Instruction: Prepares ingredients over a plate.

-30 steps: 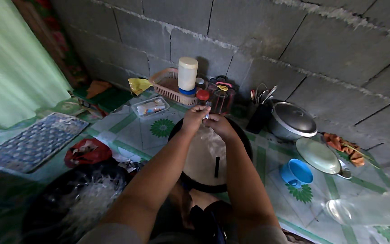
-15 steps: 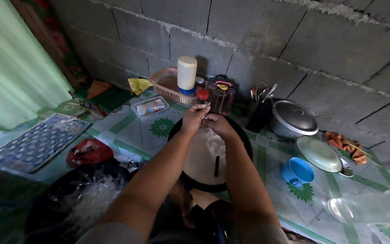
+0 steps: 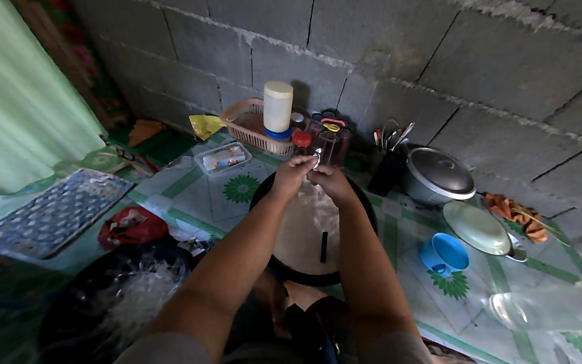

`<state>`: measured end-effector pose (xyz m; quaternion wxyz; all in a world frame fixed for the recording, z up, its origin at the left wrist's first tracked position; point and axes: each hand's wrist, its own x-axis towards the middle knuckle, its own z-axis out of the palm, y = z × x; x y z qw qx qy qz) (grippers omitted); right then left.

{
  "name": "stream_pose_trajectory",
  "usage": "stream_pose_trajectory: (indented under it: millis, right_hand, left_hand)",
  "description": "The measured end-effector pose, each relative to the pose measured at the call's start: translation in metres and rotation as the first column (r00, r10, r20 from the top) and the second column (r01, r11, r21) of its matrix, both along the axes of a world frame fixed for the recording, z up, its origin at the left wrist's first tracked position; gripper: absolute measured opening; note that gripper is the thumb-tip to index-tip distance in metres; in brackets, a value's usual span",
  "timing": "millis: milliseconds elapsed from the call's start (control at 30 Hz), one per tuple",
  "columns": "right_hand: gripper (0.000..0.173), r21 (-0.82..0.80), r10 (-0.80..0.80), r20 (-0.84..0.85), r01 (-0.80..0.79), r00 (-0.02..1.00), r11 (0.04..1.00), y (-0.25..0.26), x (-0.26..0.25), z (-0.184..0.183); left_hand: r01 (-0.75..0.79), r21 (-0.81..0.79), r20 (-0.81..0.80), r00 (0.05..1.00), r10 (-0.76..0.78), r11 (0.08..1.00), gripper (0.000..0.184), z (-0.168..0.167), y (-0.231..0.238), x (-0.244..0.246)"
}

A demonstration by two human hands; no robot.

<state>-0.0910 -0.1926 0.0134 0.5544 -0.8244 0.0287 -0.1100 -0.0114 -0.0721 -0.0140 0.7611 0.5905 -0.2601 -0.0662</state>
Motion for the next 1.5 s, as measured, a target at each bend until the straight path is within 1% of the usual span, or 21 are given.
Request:
stream_pose_trajectory:
  millis: [133,200,267,333,400,533,667,833,900,1033,1100,1133,1167,1233,1267,1300,1333,1367,1400,1433,1500]
  right_hand:
    - [0.017,-0.016,0.006,0.024,-0.005,1.0,1.0,-0.009,0.009,-0.003]
    - [0.027,0.009,-0.087,0.13,0.087,0.988,0.996,-0.015,0.01,-0.006]
    - [0.026,0.046,-0.238,0.316,0.235,0.918,0.971,-0.021,0.011,-0.008]
    - [0.019,0.06,-0.316,0.483,0.329,0.816,0.942,-0.024,0.011,-0.01]
    - [0.017,0.027,-0.326,0.58,0.382,0.747,0.924,-0.021,0.01,-0.008]
    - [0.015,-0.123,-0.281,0.649,0.462,0.707,0.879,-0.015,0.011,-0.007]
    - [0.012,-0.157,-0.316,0.622,0.509,0.716,0.846,-0.016,0.012,-0.007]
    - [0.007,-0.165,-0.358,0.565,0.527,0.744,0.834,-0.021,0.013,-0.011]
    - [0.004,-0.115,-0.379,0.538,0.511,0.753,0.852,-0.022,0.01,-0.009]
    - [0.006,0.087,-0.448,0.505,0.472,0.738,0.877,-0.026,-0.002,0.013]
    - [0.007,0.092,-0.426,0.467,0.436,0.775,0.895,-0.024,-0.015,0.022]
    - [0.011,0.055,-0.379,0.428,0.395,0.82,0.917,-0.021,-0.024,0.026]
    - [0.021,0.013,-0.308,0.369,0.327,0.877,0.945,-0.018,-0.034,0.029]
    - [0.047,-0.061,-0.12,0.198,0.134,0.973,0.989,-0.009,-0.053,0.032]
    - [0.057,-0.096,-0.04,0.123,0.052,0.992,0.994,-0.004,-0.061,0.031]
    - [0.061,-0.136,0.002,0.071,0.008,0.997,0.991,0.002,-0.066,0.028]
    - [0.056,-0.163,0.008,0.038,-0.002,0.999,0.987,0.009,-0.071,0.026]
    - [0.044,-0.183,-0.015,0.033,0.021,0.999,0.983,0.015,-0.074,0.024]
    - [0.029,-0.195,-0.055,0.073,0.069,0.996,0.978,0.017,-0.074,0.02]
    - [0.021,-0.173,-0.105,0.12,0.125,0.987,0.977,0.019,-0.074,0.018]
    - [0.02,-0.122,-0.193,0.15,0.211,0.97,0.97,0.017,-0.078,0.02]
  left_hand:
    - [0.008,-0.065,0.018,1.0,-0.006,0.998,0.011,0.001,0.0,0.0]
    - [0.003,-0.043,0.029,1.0,-0.002,0.999,0.01,0.002,0.002,0.0]
    - [-0.006,-0.017,0.053,0.999,0.007,1.0,0.01,0.002,0.003,0.0]
    - [-0.027,0.011,0.073,0.997,0.026,1.0,0.011,0.002,0.003,0.0]
    - [-0.052,0.058,0.098,0.994,0.046,0.997,0.014,0.001,0.002,0.001]
    - [-0.049,0.092,0.161,0.986,0.034,0.995,0.017,-0.003,0.0,0.003]
    - [-0.051,0.134,0.187,0.982,0.025,0.99,0.016,-0.003,0.0,0.002]
    - [-0.067,0.174,0.23,0.973,0.026,0.983,0.015,0.0,0.001,-0.003]
    - [-0.085,0.208,0.242,0.97,0.033,0.974,0.016,0.003,0.001,-0.006]
    - [-0.086,0.347,0.251,0.968,-0.004,0.934,0.017,0.022,0.014,-0.015]
    - [-0.077,0.394,0.278,0.96,-0.039,0.916,0.019,0.022,0.031,-0.021]
    - [-0.075,0.404,0.29,0.956,-0.05,0.912,0.019,0.021,0.04,-0.024]
    - [-0.075,0.407,0.301,0.952,-0.056,0.911,0.018,0.019,0.049,-0.028]
    - [-0.076,0.405,0.315,0.947,-0.061,0.911,0.017,0.014,0.063,-0.036]
    - [-0.075,0.4,0.316,0.947,-0.061,0.913,0.017,0.011,0.069,-0.041]
    - [-0.073,0.392,0.315,0.947,-0.059,0.917,0.017,0.008,0.073,-0.046]
    - [-0.07,0.382,0.316,0.947,-0.058,0.922,0.017,0.006,0.076,-0.05]
    - [-0.064,0.369,0.323,0.944,-0.063,0.927,0.017,0.004,0.078,-0.054]
    - [-0.06,0.365,0.333,0.94,-0.071,0.929,0.017,0.002,0.079,-0.057]
    - [-0.062,0.363,0.346,0.935,-0.073,0.93,0.017,0.0,0.08,-0.058]
    - [-0.086,0.359,0.377,0.924,-0.06,0.93,0.018,-0.005,0.082,-0.058]
